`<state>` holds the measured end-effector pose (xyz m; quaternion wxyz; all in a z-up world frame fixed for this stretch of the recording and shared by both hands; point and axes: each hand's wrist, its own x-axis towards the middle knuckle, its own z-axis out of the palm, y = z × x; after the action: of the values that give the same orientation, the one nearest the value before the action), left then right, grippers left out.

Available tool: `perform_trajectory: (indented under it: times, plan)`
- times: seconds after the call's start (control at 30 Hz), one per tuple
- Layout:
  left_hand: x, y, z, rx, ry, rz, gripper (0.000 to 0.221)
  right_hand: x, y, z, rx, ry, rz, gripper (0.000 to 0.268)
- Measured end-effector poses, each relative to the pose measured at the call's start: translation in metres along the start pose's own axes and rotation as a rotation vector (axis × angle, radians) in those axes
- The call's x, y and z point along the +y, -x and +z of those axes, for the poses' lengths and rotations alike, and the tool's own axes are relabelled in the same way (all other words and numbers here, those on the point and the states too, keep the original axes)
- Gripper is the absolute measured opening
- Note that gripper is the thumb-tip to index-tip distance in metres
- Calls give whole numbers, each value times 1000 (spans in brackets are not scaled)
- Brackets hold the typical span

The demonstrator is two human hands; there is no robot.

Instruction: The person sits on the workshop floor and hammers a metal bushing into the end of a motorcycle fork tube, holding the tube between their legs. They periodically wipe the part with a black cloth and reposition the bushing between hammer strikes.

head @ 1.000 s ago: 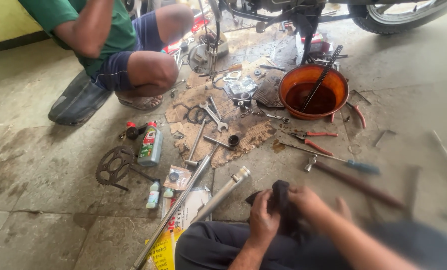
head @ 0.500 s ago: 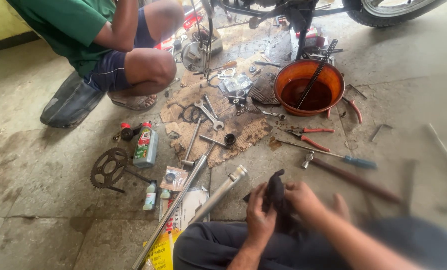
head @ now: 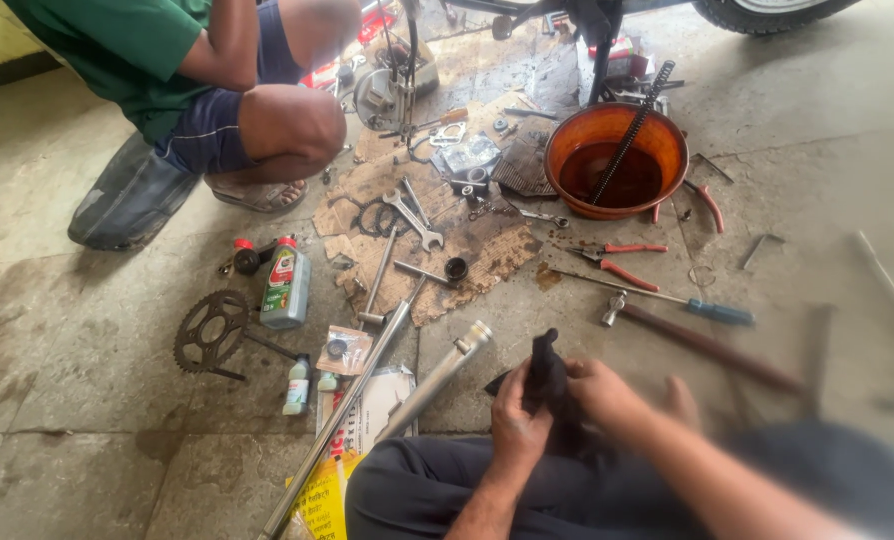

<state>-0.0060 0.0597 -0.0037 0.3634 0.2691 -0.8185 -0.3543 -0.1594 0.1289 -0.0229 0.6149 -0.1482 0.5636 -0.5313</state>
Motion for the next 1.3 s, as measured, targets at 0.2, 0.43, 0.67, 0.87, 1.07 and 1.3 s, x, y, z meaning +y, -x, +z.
perform_trajectory:
  times: [0.2,0.43,0.67,0.87,1.07,1.3]
  plan:
    - [-5,6,4,-17,59,-89,53,25,-25,-5,56,322,-268,24]
    - [10,2,1,-52,-36,-32,53,20,-18,0,45,136,-160,24]
    - [10,-5,-4,-55,12,-68,53,13,-11,-5,-125,-54,-139,28]
    - [-6,8,6,-123,30,-111,56,26,-30,-10,82,139,-183,30]
    - [-11,8,6,-92,30,-135,84,0,-3,-3,5,-204,-57,31]
    - [4,3,1,-59,99,-84,86,12,-18,-7,5,-384,-76,32]
